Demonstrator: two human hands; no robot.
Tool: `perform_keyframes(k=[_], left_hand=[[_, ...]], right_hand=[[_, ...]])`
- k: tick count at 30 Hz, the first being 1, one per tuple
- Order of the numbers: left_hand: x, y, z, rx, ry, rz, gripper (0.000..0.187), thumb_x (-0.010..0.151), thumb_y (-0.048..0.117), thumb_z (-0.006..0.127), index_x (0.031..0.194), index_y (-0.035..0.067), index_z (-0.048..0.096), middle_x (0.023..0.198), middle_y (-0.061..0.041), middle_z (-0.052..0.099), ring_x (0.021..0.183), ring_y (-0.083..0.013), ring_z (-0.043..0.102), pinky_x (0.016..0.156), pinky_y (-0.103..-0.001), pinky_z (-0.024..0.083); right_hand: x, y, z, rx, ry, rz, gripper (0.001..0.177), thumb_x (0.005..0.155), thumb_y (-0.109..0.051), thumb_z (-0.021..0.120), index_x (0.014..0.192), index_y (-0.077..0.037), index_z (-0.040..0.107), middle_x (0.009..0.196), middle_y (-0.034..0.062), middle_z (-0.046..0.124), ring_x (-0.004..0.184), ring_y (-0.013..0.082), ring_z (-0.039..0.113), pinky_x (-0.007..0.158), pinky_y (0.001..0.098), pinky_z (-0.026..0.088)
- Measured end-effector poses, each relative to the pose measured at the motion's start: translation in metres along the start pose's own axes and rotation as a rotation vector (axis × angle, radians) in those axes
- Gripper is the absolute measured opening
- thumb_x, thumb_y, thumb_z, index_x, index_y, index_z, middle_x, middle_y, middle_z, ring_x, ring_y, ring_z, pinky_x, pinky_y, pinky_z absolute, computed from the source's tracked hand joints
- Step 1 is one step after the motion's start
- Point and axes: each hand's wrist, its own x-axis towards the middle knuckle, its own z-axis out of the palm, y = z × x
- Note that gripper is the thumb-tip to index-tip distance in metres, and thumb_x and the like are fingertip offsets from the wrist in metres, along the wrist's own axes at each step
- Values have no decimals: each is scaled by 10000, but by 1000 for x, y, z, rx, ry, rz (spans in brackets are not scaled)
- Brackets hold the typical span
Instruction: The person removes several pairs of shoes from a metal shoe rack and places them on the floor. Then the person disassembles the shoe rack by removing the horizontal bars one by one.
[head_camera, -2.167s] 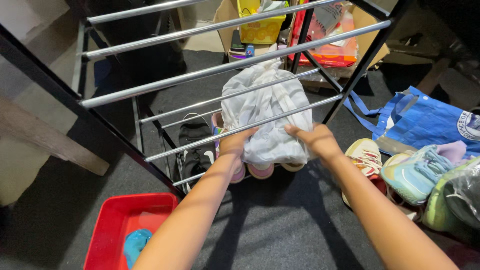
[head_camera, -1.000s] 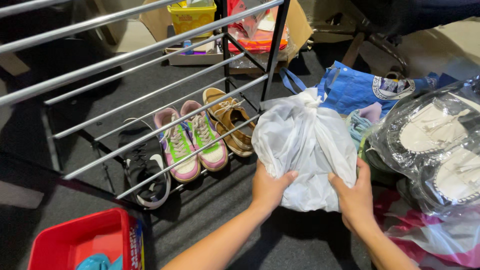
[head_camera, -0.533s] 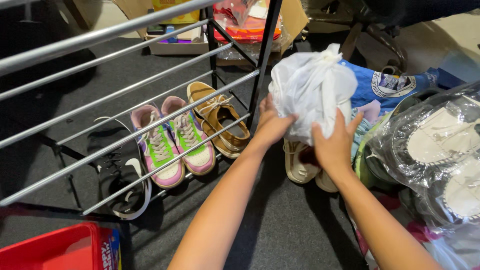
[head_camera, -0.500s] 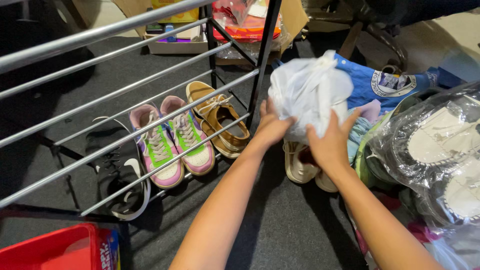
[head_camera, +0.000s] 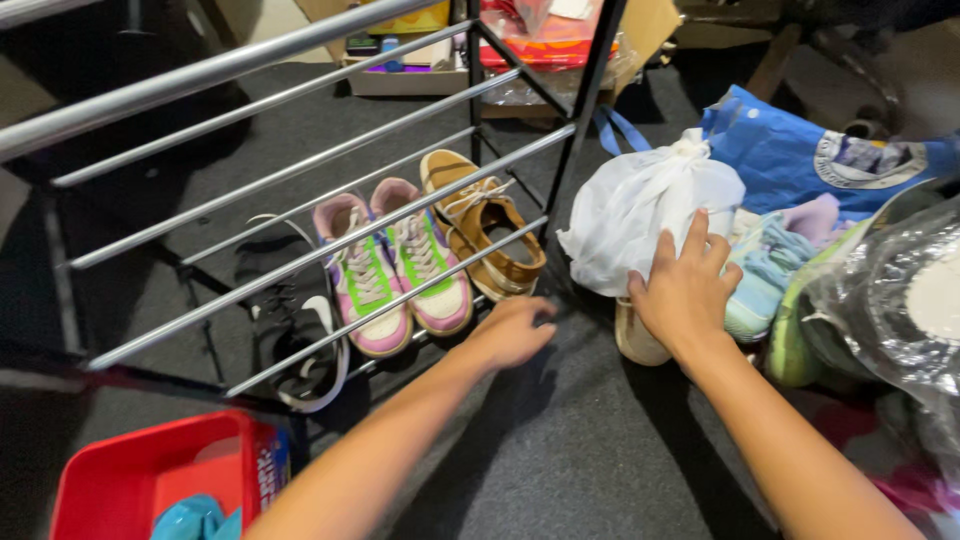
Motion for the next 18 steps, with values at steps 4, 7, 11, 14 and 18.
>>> perform_keyframes(k=[4,7,11,14,18], left_hand=[[-88,-12,-53,5,-86,-248,385,861,224,631,1206,61,685,1139,-174,735,1102,-307,709,972,-395,540],[-139,-22,-78,-8,102,-394,315,905,212,641,1171,54,704,1145,-156,735,1112,-299,688,959,-396,519],[-203,-35,-101,86,267,-409,257,882,179,655,1087,43,731,1051,-158,752,1009,-297,713,888,-396,545],[-259,-37,-124,-14,344,-537,227,887,197,652,1038,67,760,943,-136,779,894,-255,759,808,-376,574],[-315,-22,-156,25,600,-505,192,874,186,666,961,43,761,799,-142,757,745,-234,765,704,-363,581]], right_hand=[[-18,-40,-7,370,186,-226,516,789,-233,764,1252,-42,637,1429,268,517,1195,471,509,995,545,447],[-28,-78,2,549,153,-335,466,797,-170,764,1222,-50,618,1270,204,594,1112,427,559,960,504,477],[-40,-113,14,597,135,-432,399,835,-157,750,1194,-67,602,1159,167,605,1076,391,581,922,491,494],[-45,-134,14,605,46,-480,430,827,-171,751,1205,-44,591,1153,173,599,1075,392,575,902,493,489],[-50,-157,2,572,17,-535,502,779,-178,752,1243,-57,603,1239,181,572,1116,395,528,920,505,464]])
